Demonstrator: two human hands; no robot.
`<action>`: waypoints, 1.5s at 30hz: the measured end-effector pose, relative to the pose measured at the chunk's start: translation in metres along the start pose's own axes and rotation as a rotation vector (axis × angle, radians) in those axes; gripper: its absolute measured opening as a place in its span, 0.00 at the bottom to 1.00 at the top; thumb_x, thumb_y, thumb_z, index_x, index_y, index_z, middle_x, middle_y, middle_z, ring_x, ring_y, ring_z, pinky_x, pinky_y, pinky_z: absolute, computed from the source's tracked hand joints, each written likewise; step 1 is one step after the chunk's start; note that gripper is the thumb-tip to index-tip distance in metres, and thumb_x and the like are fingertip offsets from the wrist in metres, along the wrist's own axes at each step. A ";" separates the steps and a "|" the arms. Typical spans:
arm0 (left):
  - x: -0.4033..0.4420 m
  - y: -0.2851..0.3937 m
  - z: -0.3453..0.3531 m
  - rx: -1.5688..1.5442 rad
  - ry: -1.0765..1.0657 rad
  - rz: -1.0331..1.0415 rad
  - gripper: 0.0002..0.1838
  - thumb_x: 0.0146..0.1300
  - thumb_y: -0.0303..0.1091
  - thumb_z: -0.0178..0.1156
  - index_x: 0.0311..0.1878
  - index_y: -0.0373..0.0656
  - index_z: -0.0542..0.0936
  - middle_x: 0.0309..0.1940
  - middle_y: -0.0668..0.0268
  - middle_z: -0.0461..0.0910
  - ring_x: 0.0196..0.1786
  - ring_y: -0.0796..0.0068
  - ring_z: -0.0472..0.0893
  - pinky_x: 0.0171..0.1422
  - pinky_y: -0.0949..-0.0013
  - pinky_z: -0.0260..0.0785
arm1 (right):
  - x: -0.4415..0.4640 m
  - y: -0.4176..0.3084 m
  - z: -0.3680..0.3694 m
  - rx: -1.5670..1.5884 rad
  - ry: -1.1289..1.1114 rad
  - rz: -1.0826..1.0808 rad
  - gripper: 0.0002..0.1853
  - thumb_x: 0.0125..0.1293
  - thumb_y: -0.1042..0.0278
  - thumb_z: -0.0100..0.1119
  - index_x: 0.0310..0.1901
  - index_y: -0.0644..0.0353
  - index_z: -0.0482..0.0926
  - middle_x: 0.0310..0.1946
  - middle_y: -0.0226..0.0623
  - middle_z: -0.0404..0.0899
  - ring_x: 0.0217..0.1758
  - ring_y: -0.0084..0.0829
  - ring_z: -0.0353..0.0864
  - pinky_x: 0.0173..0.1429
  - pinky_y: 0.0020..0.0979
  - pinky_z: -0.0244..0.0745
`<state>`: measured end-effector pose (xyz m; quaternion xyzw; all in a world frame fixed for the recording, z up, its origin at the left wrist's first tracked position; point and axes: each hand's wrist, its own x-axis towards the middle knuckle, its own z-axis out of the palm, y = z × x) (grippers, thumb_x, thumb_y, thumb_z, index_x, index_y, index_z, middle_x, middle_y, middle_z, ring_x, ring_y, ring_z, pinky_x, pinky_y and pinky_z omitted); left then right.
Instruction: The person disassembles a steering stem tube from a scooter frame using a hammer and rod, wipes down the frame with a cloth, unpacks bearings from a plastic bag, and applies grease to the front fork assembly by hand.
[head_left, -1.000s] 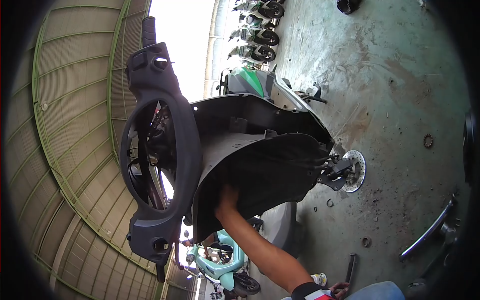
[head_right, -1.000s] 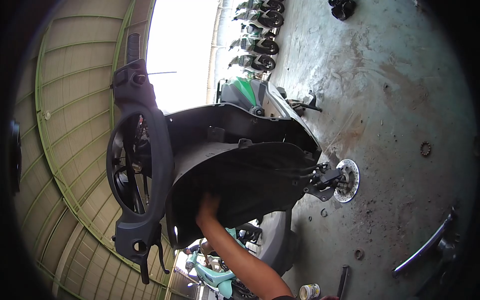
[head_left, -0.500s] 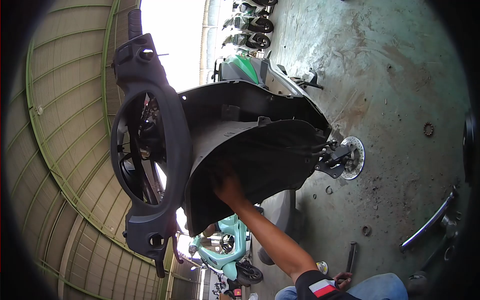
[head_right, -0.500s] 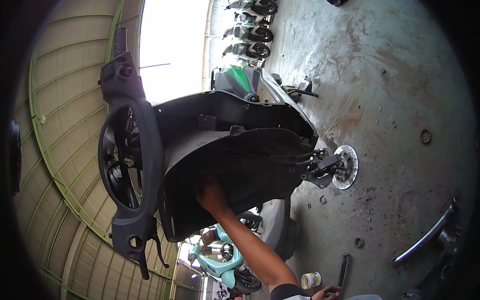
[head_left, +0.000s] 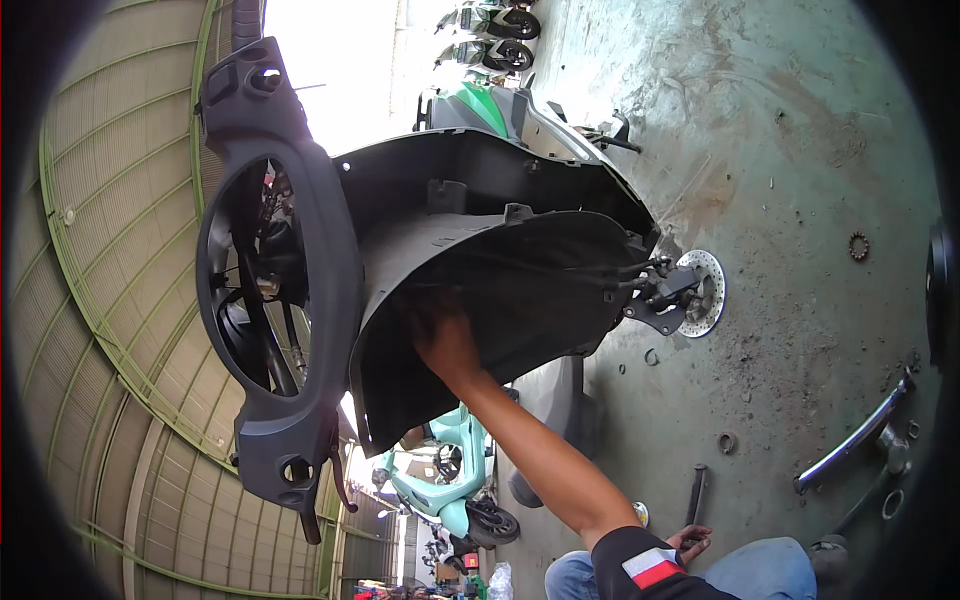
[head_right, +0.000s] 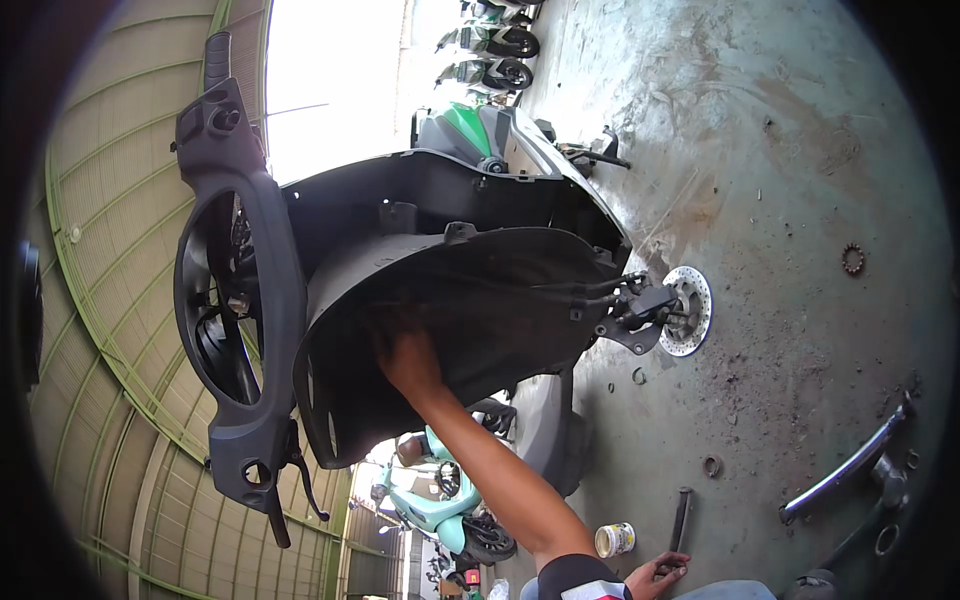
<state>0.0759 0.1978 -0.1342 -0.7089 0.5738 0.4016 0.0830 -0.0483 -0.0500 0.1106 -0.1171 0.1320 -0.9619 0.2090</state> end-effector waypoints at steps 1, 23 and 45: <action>-0.001 -0.002 0.001 -0.005 0.003 -0.007 0.17 0.72 0.37 0.60 0.62 0.45 0.78 0.44 0.67 0.84 0.46 0.79 0.81 0.52 0.70 0.73 | -0.005 0.007 0.001 -0.095 -0.046 -0.054 0.17 0.60 0.79 0.60 0.51 0.63 0.82 0.47 0.50 0.82 0.55 0.50 0.80 0.62 0.45 0.73; 0.002 -0.027 0.002 -0.101 -0.036 -0.001 0.17 0.72 0.35 0.58 0.61 0.44 0.78 0.44 0.66 0.84 0.46 0.78 0.82 0.51 0.70 0.75 | 0.009 -0.055 0.024 0.972 0.242 1.137 0.08 0.65 0.78 0.62 0.45 0.66 0.81 0.36 0.36 0.83 0.35 0.30 0.84 0.38 0.28 0.81; 0.090 0.209 0.006 -1.185 -1.270 0.471 0.23 0.79 0.39 0.45 0.70 0.36 0.71 0.72 0.54 0.69 0.74 0.60 0.68 0.81 0.57 0.54 | -0.015 -0.184 -0.312 -1.287 -0.346 -0.062 0.14 0.61 0.85 0.51 0.49 0.67 0.73 0.44 0.58 0.78 0.52 0.59 0.77 0.52 0.47 0.74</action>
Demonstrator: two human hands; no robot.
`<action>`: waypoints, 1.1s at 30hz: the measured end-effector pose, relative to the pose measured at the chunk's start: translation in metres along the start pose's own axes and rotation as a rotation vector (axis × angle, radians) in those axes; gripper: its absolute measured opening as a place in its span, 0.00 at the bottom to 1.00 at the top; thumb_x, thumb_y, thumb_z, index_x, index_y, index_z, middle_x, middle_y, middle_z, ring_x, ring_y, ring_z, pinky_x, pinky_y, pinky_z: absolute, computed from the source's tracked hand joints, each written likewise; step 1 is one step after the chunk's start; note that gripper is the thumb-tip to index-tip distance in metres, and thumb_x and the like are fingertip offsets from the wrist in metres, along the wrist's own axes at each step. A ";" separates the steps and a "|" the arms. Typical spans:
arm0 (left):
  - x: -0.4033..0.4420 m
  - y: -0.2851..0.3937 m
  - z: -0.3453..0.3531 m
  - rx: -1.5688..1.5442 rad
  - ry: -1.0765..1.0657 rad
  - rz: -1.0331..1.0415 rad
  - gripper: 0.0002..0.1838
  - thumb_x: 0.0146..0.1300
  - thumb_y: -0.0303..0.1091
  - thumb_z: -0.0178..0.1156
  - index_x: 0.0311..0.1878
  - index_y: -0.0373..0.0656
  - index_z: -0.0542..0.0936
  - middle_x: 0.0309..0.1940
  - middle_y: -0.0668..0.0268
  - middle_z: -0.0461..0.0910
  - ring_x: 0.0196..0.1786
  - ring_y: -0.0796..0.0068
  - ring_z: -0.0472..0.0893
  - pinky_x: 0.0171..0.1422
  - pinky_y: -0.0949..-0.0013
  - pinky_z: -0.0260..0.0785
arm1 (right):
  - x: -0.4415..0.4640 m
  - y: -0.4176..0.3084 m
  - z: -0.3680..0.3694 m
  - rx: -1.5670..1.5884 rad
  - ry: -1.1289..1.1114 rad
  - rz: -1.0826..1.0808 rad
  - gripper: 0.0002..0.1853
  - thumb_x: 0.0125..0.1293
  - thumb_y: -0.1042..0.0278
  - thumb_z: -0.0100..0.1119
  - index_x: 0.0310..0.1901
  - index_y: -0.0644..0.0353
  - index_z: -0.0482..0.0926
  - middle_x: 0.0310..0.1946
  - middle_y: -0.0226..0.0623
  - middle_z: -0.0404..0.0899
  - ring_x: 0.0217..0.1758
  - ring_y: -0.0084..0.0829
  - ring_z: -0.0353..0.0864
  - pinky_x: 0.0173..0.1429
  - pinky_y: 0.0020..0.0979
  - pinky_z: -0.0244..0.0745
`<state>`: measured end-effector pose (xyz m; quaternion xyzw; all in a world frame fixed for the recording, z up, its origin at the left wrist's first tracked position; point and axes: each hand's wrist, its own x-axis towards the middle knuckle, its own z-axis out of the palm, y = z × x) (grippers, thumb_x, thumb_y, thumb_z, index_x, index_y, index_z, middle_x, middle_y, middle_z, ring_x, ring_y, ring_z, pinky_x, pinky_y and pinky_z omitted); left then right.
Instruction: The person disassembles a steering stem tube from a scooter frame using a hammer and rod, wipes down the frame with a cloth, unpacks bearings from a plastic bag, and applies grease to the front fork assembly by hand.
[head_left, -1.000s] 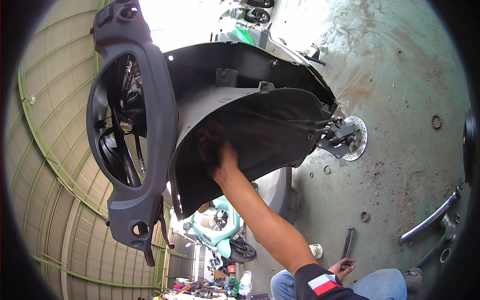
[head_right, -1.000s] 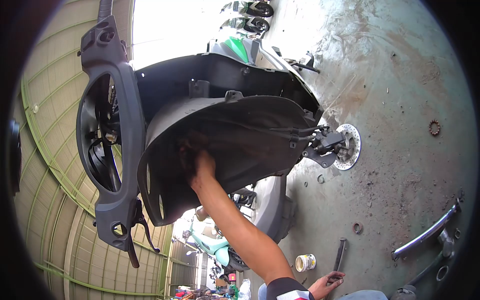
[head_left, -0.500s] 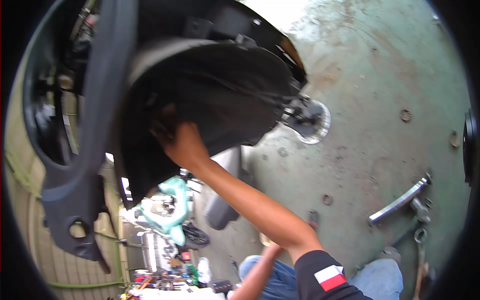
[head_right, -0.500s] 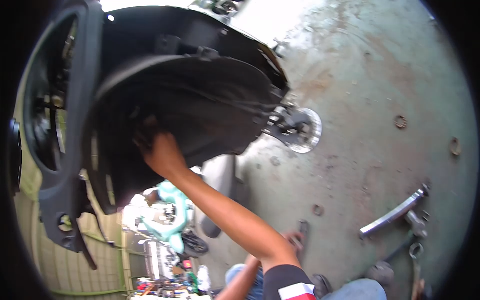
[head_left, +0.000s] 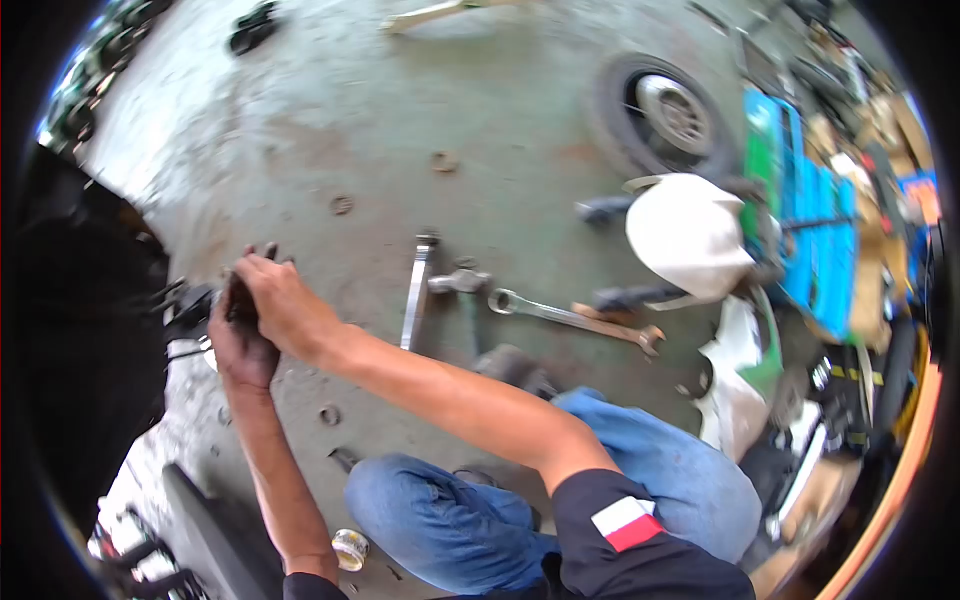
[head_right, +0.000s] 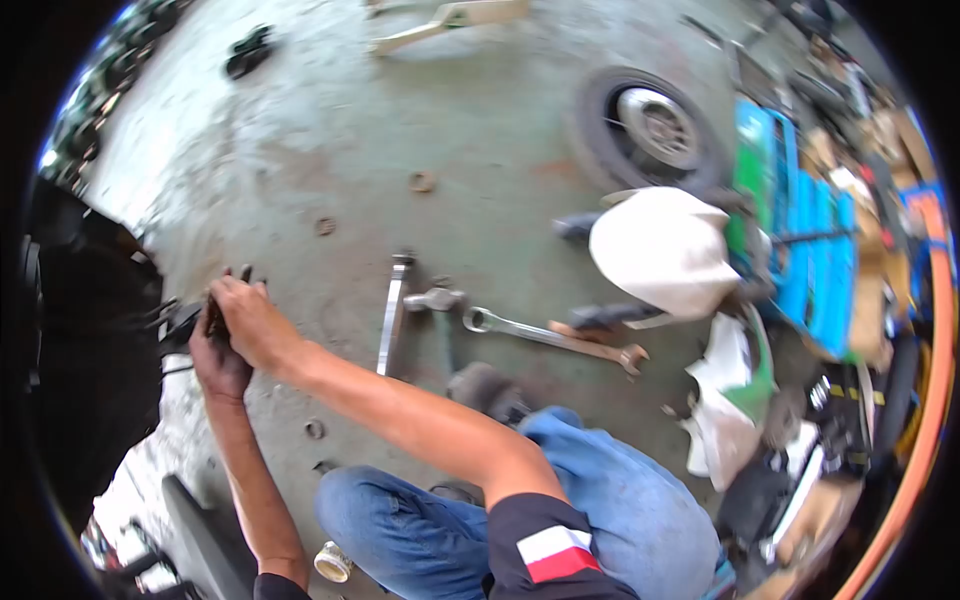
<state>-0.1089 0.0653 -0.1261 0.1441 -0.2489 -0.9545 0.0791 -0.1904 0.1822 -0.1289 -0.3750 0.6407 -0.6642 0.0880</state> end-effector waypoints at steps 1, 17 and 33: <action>0.008 -0.024 0.013 0.053 -0.037 -0.022 0.24 0.80 0.42 0.44 0.70 0.36 0.70 0.71 0.55 0.71 0.73 0.60 0.69 0.80 0.57 0.55 | -0.006 -0.009 -0.028 -0.105 -0.028 0.017 0.17 0.61 0.85 0.50 0.53 0.68 0.72 0.46 0.58 0.76 0.54 0.61 0.76 0.55 0.47 0.74; -0.051 -0.136 0.070 1.530 -0.037 0.406 0.09 0.72 0.28 0.56 0.43 0.31 0.83 0.28 0.65 0.83 0.31 0.77 0.77 0.40 0.67 0.71 | -0.094 -0.109 -0.161 -0.361 -0.302 0.481 0.41 0.54 0.86 0.61 0.70 0.69 0.54 0.47 0.62 0.79 0.56 0.62 0.79 0.58 0.47 0.76; -0.102 -0.130 0.094 1.383 -0.173 -0.031 0.14 0.69 0.24 0.55 0.54 0.33 0.82 0.41 0.62 0.86 0.46 0.76 0.83 0.55 0.72 0.73 | -0.210 -0.110 -0.268 -0.247 -0.106 0.550 0.32 0.58 0.71 0.73 0.65 0.57 0.71 0.47 0.41 0.78 0.46 0.30 0.80 0.52 0.35 0.79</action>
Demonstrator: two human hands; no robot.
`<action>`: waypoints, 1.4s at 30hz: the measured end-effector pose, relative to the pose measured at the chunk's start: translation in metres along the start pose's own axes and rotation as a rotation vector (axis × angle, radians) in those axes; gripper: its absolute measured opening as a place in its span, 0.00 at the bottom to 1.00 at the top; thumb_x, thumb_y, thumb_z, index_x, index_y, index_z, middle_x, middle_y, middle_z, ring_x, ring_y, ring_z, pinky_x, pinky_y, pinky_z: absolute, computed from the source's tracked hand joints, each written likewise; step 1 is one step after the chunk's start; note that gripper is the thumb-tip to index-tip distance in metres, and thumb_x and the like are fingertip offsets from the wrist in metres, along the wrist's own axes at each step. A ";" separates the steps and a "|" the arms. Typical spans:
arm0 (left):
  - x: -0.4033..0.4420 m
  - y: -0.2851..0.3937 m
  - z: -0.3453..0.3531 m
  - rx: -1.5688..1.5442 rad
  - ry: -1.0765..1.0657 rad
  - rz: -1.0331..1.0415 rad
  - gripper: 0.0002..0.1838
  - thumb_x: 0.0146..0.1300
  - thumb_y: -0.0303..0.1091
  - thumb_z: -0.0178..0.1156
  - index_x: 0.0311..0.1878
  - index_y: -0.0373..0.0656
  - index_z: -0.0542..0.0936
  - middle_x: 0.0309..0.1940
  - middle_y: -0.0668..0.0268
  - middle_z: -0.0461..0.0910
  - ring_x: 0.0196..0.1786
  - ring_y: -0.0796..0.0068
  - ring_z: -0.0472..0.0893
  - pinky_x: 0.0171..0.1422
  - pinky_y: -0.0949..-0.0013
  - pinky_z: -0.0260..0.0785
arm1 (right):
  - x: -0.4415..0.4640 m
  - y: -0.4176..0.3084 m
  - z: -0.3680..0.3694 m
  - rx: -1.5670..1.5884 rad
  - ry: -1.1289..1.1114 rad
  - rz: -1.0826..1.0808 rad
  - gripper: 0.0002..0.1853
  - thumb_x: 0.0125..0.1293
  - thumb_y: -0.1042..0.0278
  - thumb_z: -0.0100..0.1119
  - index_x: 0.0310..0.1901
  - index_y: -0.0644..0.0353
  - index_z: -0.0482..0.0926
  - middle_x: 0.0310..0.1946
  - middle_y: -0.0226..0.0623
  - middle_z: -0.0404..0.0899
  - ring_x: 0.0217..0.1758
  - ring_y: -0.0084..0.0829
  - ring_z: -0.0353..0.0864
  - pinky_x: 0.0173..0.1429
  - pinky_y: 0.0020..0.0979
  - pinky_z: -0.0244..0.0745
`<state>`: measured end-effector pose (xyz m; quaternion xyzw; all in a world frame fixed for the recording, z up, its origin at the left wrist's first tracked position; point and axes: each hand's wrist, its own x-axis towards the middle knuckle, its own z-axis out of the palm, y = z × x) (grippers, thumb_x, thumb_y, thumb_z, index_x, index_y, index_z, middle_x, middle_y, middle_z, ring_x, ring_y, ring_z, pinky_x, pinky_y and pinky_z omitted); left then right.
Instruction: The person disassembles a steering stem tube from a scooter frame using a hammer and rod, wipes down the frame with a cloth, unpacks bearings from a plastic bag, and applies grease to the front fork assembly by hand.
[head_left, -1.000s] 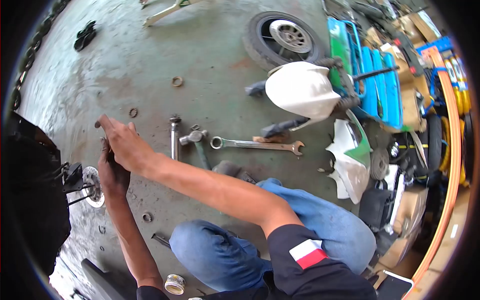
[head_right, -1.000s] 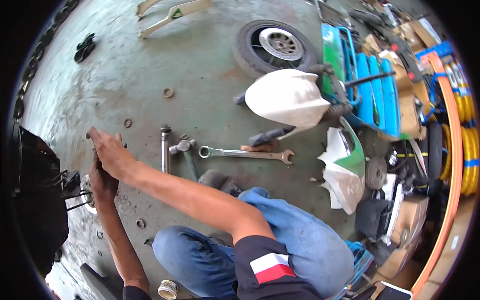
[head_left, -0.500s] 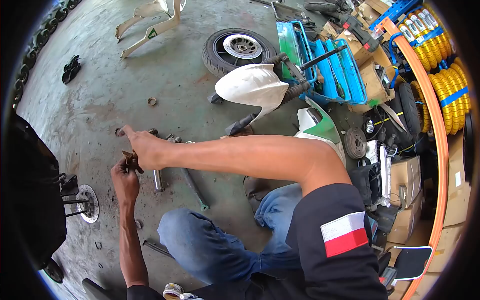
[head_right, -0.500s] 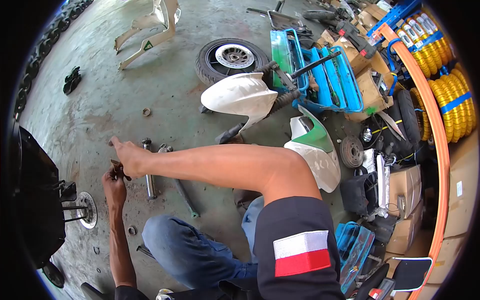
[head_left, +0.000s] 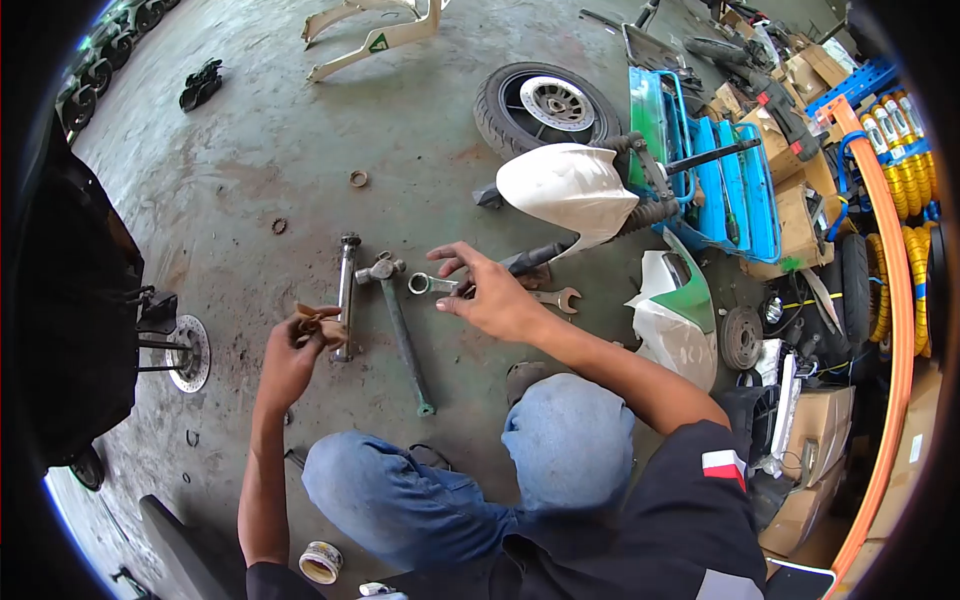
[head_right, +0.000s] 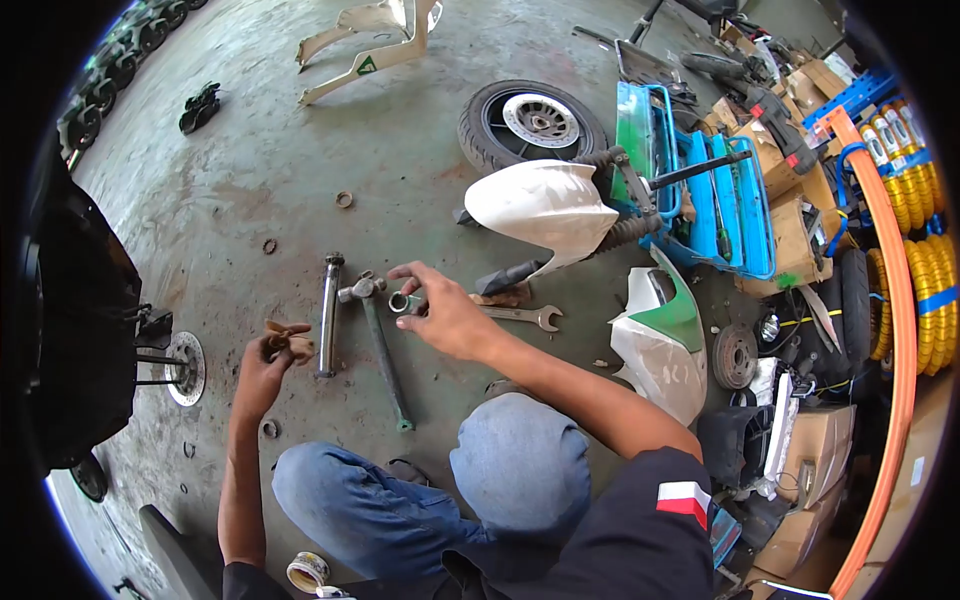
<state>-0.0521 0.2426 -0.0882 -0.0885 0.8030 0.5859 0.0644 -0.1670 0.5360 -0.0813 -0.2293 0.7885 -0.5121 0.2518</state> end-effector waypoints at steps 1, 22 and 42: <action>0.008 -0.002 0.014 -0.087 -0.139 -0.038 0.18 0.69 0.24 0.55 0.61 0.35 0.78 0.47 0.61 0.85 0.49 0.76 0.82 0.57 0.70 0.73 | -0.003 0.005 0.000 0.027 -0.010 0.084 0.32 0.59 0.68 0.74 0.65 0.58 0.72 0.49 0.44 0.78 0.48 0.31 0.81 0.52 0.34 0.79; -0.014 -0.076 0.037 -0.066 -0.030 -0.423 0.23 0.59 0.25 0.68 0.59 0.41 0.82 0.54 0.56 0.83 0.61 0.66 0.79 0.65 0.63 0.71 | -0.139 0.158 -0.096 -0.685 0.381 0.282 0.11 0.62 0.74 0.60 0.46 0.66 0.84 0.46 0.48 0.80 0.52 0.50 0.81 0.56 0.42 0.77; -0.067 -0.046 0.031 -0.021 0.578 -0.331 0.38 0.58 0.25 0.71 0.73 0.46 0.70 0.65 0.61 0.75 0.45 0.69 0.84 0.38 0.70 0.77 | -0.033 0.305 -0.341 1.004 0.974 0.471 0.25 0.49 0.59 0.81 0.47 0.56 0.81 0.40 0.37 0.83 0.43 0.40 0.85 0.47 0.46 0.81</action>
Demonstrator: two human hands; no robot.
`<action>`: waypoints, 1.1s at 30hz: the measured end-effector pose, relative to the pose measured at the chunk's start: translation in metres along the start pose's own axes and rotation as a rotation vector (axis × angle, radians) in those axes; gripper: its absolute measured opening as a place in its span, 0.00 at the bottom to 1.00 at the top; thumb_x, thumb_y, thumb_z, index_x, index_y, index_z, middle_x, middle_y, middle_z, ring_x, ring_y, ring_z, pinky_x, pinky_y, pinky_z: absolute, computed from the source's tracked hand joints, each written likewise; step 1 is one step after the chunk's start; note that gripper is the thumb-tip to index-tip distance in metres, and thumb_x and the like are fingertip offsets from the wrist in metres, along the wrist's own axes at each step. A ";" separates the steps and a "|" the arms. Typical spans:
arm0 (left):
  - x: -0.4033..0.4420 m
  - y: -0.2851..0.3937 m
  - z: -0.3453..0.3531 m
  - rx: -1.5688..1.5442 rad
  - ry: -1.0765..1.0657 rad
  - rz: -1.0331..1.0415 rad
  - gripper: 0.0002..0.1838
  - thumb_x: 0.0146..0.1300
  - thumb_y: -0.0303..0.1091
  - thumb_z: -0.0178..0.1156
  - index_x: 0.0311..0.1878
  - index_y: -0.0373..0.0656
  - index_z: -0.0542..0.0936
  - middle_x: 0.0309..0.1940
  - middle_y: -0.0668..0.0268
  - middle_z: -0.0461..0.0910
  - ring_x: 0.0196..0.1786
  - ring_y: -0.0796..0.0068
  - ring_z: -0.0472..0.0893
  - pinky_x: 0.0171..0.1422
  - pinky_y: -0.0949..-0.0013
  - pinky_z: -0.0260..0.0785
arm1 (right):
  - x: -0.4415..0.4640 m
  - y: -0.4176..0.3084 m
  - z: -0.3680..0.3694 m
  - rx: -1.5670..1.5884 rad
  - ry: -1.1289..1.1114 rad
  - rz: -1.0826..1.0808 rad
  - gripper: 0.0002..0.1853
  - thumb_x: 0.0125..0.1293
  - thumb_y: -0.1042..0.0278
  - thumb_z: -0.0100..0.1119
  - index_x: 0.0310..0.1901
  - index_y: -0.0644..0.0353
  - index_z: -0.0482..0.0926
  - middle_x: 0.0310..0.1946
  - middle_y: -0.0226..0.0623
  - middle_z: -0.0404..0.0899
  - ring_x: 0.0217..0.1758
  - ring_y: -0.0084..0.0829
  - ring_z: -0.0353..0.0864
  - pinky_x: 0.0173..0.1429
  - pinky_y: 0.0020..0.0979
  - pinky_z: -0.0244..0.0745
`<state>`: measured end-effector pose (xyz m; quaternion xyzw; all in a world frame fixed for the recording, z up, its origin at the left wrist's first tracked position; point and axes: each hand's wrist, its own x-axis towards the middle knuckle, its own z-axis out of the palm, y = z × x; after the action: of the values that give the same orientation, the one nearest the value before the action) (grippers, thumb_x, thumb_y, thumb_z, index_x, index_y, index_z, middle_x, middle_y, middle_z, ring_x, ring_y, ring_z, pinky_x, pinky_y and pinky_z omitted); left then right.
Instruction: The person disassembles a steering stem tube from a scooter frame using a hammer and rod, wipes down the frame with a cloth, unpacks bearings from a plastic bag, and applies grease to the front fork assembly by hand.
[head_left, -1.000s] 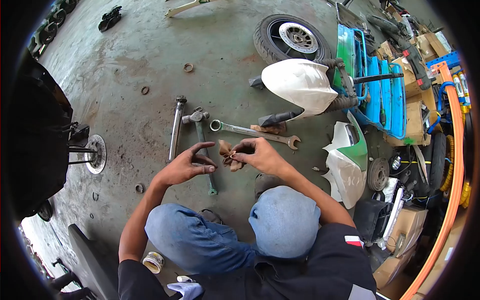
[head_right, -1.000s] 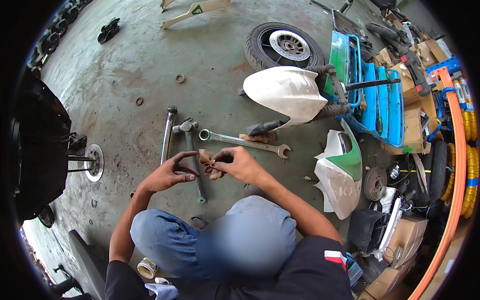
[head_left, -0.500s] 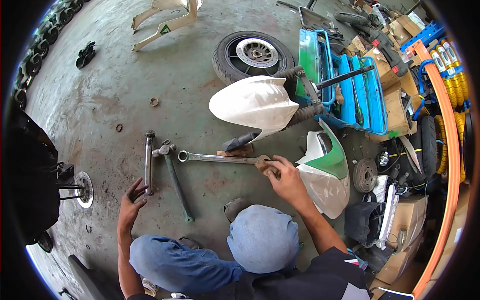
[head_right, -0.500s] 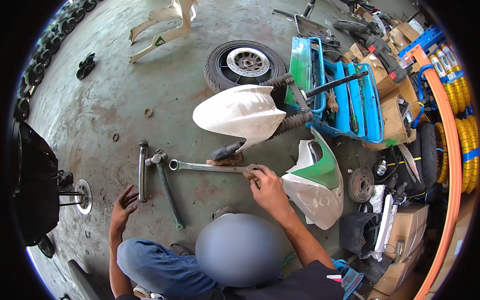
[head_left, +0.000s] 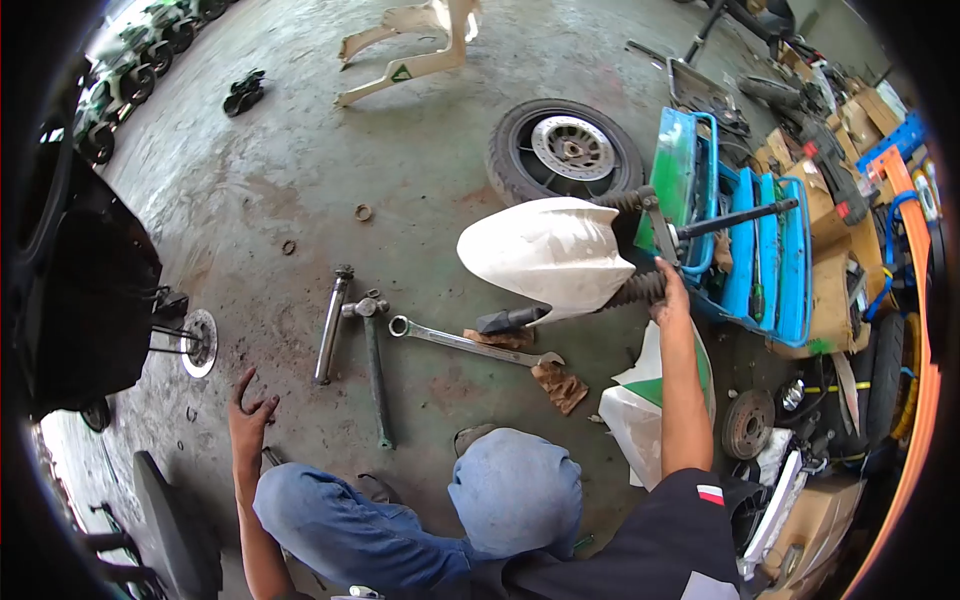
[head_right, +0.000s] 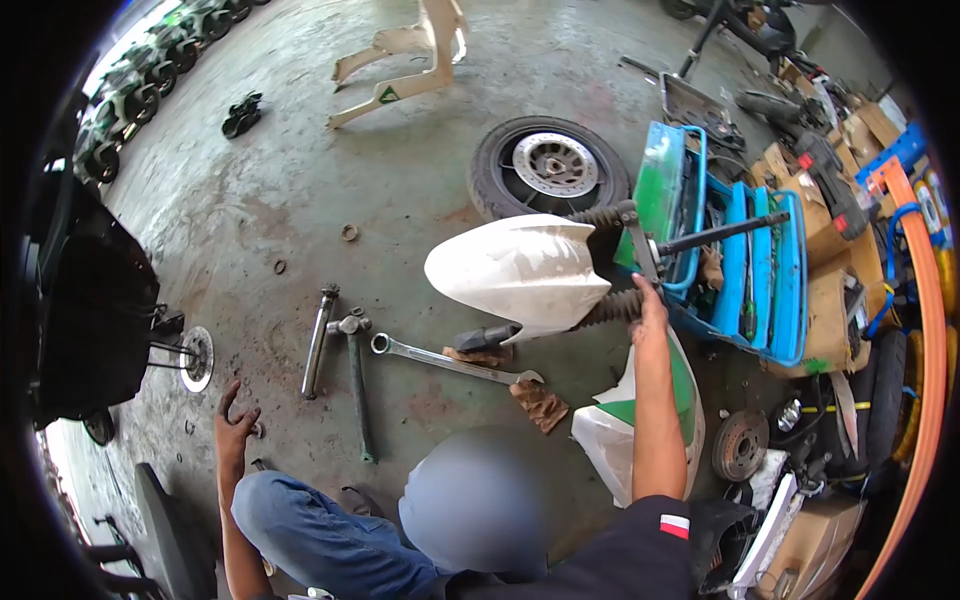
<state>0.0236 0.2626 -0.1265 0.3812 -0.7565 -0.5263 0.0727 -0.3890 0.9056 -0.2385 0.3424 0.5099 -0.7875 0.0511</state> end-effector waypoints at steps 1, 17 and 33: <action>-0.001 -0.003 -0.007 -0.021 0.014 -0.053 0.37 0.59 0.28 0.71 0.72 0.45 0.71 0.64 0.60 0.76 0.45 0.69 0.84 0.40 0.71 0.77 | 0.005 0.006 0.003 0.036 0.019 -0.070 0.26 0.50 0.61 0.81 0.48 0.60 0.81 0.41 0.38 0.83 0.39 0.40 0.85 0.46 0.45 0.83; -0.054 0.008 -0.041 0.184 0.170 0.062 0.27 0.63 0.44 0.70 0.63 0.46 0.79 0.65 0.49 0.72 0.58 0.56 0.80 0.62 0.60 0.76 | -0.087 0.028 0.060 -0.497 0.219 -0.950 0.18 0.65 0.64 0.66 0.52 0.66 0.83 0.46 0.41 0.85 0.48 0.35 0.85 0.56 0.37 0.80; -0.226 -0.122 0.003 -0.347 0.609 -0.392 0.18 0.65 0.45 0.68 0.45 0.37 0.86 0.43 0.56 0.87 0.50 0.65 0.85 0.58 0.61 0.75 | -0.275 0.191 0.241 -1.240 -1.445 -1.157 0.19 0.71 0.72 0.59 0.63 0.59 0.79 0.55 0.41 0.82 0.55 0.34 0.83 0.60 0.32 0.76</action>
<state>0.2410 0.3934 -0.1655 0.6389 -0.5132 -0.5131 0.2553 -0.2148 0.5389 -0.1633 -0.5706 0.7481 -0.3155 0.1233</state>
